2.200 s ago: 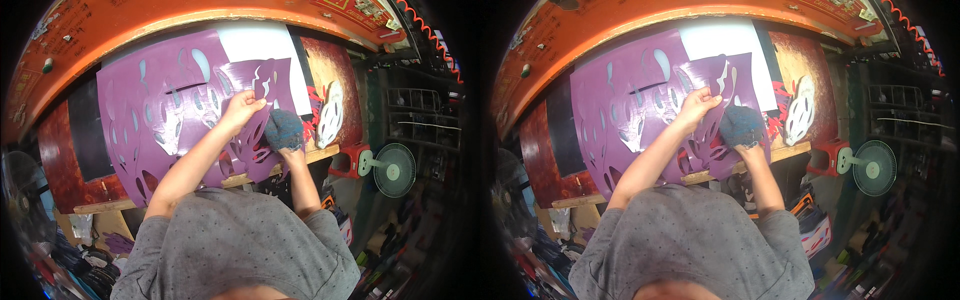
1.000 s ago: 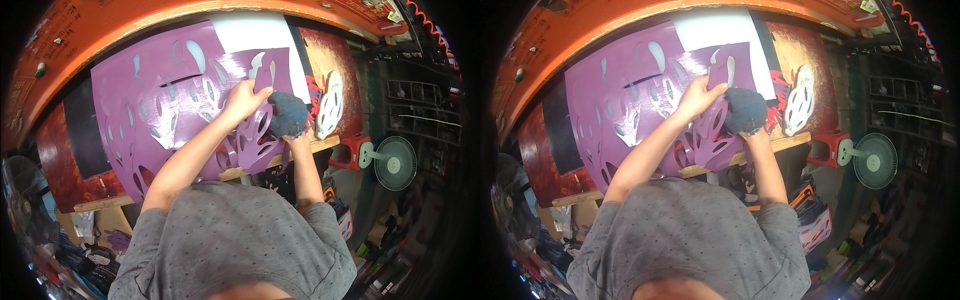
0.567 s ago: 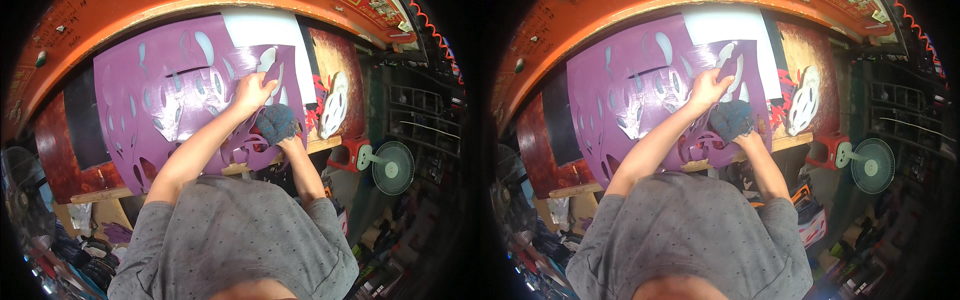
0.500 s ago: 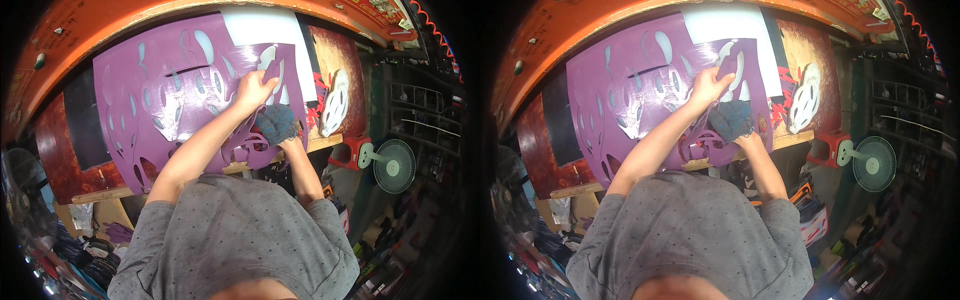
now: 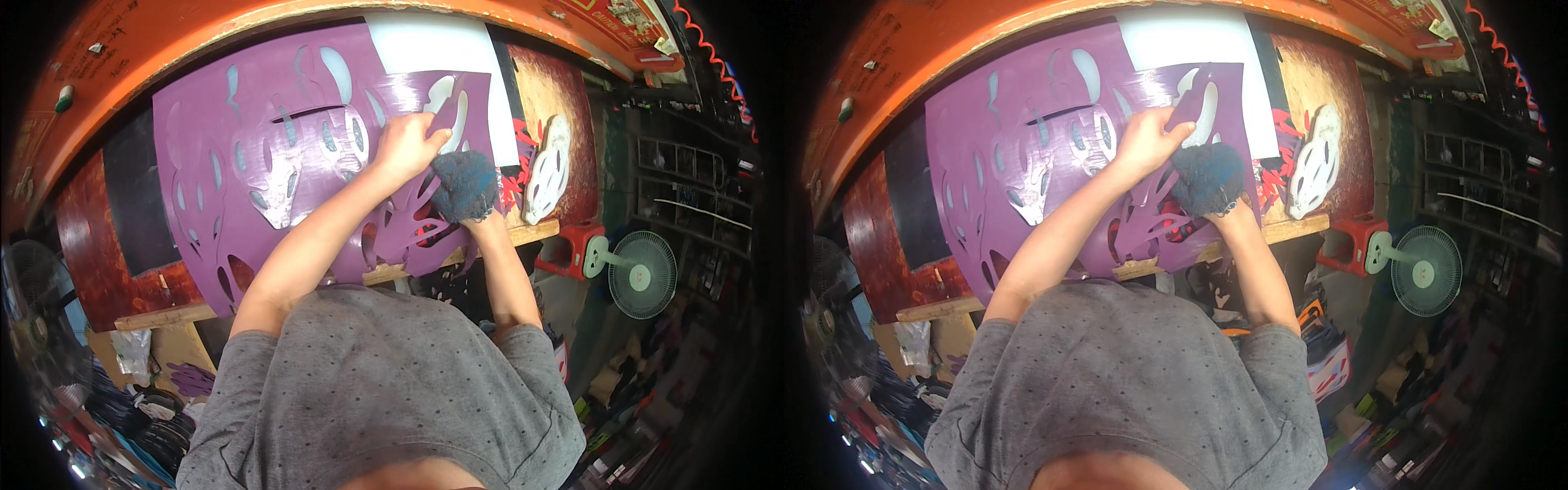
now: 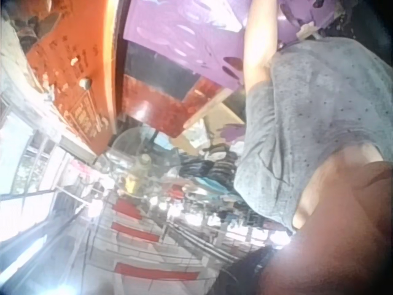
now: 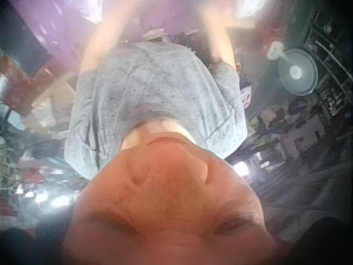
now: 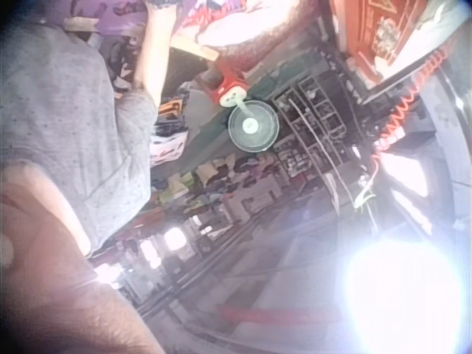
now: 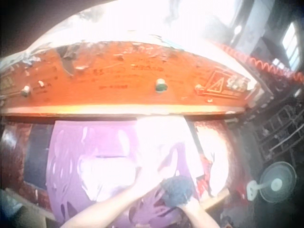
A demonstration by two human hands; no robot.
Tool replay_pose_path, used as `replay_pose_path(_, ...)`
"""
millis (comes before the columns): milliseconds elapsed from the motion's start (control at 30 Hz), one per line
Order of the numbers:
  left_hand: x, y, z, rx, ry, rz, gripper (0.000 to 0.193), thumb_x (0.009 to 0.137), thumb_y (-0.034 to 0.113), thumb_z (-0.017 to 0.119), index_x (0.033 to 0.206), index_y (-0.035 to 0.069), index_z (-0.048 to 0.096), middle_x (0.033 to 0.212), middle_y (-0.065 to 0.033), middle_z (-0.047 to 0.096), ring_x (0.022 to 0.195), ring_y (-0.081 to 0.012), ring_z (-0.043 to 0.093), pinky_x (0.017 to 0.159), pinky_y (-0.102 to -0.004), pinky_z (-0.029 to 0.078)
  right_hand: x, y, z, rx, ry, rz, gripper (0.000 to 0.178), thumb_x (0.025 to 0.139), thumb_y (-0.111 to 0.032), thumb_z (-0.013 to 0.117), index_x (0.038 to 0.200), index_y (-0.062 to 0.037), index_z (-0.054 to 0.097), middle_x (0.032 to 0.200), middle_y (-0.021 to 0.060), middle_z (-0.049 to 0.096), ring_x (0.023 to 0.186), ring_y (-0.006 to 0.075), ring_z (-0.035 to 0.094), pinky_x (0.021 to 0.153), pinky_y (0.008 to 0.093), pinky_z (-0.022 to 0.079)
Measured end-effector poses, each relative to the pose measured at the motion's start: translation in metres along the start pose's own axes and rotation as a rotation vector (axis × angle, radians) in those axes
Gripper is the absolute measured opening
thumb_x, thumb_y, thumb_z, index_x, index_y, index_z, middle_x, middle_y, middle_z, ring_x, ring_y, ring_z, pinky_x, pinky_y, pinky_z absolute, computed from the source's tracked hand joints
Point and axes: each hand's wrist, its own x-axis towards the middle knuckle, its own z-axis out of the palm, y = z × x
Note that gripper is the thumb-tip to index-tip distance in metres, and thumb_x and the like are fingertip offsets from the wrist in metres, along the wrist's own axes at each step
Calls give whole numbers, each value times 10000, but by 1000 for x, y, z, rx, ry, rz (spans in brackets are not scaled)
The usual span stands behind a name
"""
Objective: The person uses a die-cutting press to cut shapes from a purple sheet, then removes the cut pieces by hand and with scissors. They peel away the surrounding material and trim the edges of the cutouts, placing the finished pieces on the table.
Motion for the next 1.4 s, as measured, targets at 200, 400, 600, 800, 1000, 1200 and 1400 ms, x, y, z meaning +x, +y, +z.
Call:
replay_pose_path(200,-8,-3,5,48,-48,-8,288,802,265,644,820,-22,635,568,-169,547,533,-278,583,555,-392,452,-22,-12,10,206,-28,67,172,733,-185,652,860,-71,633,730,120,615,661,331,593,568,417,450)
replay_pose_path(400,-5,-8,15,60,33,-42,273,788,269,622,770,-3,609,678,-200,610,683,-386,623,622,-456,477,-34,-42,17,217,-111,12,140,798,-211,629,780,-73,645,746,127,623,665,306,599,572,412,460)
replay_pose_path(600,2,-6,14,-49,121,-77,305,787,273,627,823,-30,626,702,-216,624,701,-346,639,639,-430,486,-34,-65,1,306,-266,-33,121,806,-185,653,859,-77,666,850,98,628,726,291,595,601,429,463)
replay_pose_path(800,27,-2,-8,-98,-101,-235,431,849,335,638,971,-78,611,926,-156,673,854,-209,644,722,-330,505,-19,-99,-42,329,-505,205,178,827,-243,628,837,-67,653,722,104,607,654,285,601,590,404,454)
replay_pose_path(1000,1,-5,-31,-1112,-599,-457,392,917,306,590,1171,15,523,957,-98,635,759,-137,598,659,-270,534,-25,-45,-100,-258,-139,158,302,687,-211,740,931,-52,657,811,126,637,711,308,615,614,390,478)
replay_pose_path(1200,-41,-13,-27,-877,-403,-484,272,947,240,549,1092,10,567,931,-79,627,771,-134,624,636,-277,546,-19,-50,-85,354,270,654,203,796,-144,663,963,-28,663,806,124,643,713,211,636,650,318,497)
replay_pose_path(1400,-39,-16,-25,-1049,-289,-443,277,956,241,533,1094,5,575,946,-39,621,796,-118,629,632,-254,529,-1,-37,-41,442,60,651,192,855,-193,612,945,-32,666,852,122,658,721,251,636,635,333,483)
